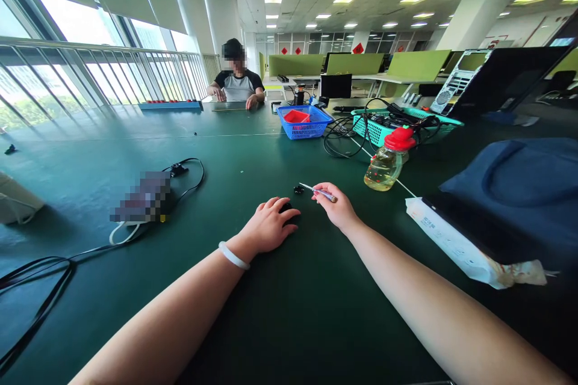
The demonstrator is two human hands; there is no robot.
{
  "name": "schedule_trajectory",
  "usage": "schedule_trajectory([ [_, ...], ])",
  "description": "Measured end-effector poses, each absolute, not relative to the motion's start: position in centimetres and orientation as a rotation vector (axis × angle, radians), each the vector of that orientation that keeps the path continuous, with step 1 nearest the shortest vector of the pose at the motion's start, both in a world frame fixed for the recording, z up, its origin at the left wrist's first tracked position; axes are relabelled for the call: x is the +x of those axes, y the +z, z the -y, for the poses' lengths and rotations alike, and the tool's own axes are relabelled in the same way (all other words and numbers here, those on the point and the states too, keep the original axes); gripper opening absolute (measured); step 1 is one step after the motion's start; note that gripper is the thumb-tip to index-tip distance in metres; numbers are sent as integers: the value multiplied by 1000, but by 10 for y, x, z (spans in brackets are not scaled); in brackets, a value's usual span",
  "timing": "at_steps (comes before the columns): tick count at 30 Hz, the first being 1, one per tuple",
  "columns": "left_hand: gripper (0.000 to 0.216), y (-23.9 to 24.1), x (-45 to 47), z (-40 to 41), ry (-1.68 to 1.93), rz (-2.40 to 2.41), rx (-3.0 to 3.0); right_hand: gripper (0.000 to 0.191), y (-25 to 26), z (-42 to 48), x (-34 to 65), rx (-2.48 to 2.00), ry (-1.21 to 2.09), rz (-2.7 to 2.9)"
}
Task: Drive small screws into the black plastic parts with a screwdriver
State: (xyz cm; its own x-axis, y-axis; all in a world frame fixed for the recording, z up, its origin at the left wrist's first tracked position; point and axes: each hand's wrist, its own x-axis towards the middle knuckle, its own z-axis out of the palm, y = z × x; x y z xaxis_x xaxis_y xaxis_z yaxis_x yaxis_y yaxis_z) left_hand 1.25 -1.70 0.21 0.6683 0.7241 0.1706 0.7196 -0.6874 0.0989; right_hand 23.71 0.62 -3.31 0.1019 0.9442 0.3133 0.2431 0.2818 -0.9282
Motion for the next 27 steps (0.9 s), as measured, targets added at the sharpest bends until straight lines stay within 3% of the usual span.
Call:
schedule_trajectory([
  [6, 37, 3, 10, 12, 401, -1481, 2816, 25, -30, -2, 236, -1216, 755, 1379],
  [13, 58, 1, 11, 9, 415, -1529, 2745, 22, -20, 8, 235, -1138, 787, 1357],
  [27, 45, 0, 11, 5, 506, -1472, 2676, 24, -18, 8, 233, -1207, 800, 1333],
])
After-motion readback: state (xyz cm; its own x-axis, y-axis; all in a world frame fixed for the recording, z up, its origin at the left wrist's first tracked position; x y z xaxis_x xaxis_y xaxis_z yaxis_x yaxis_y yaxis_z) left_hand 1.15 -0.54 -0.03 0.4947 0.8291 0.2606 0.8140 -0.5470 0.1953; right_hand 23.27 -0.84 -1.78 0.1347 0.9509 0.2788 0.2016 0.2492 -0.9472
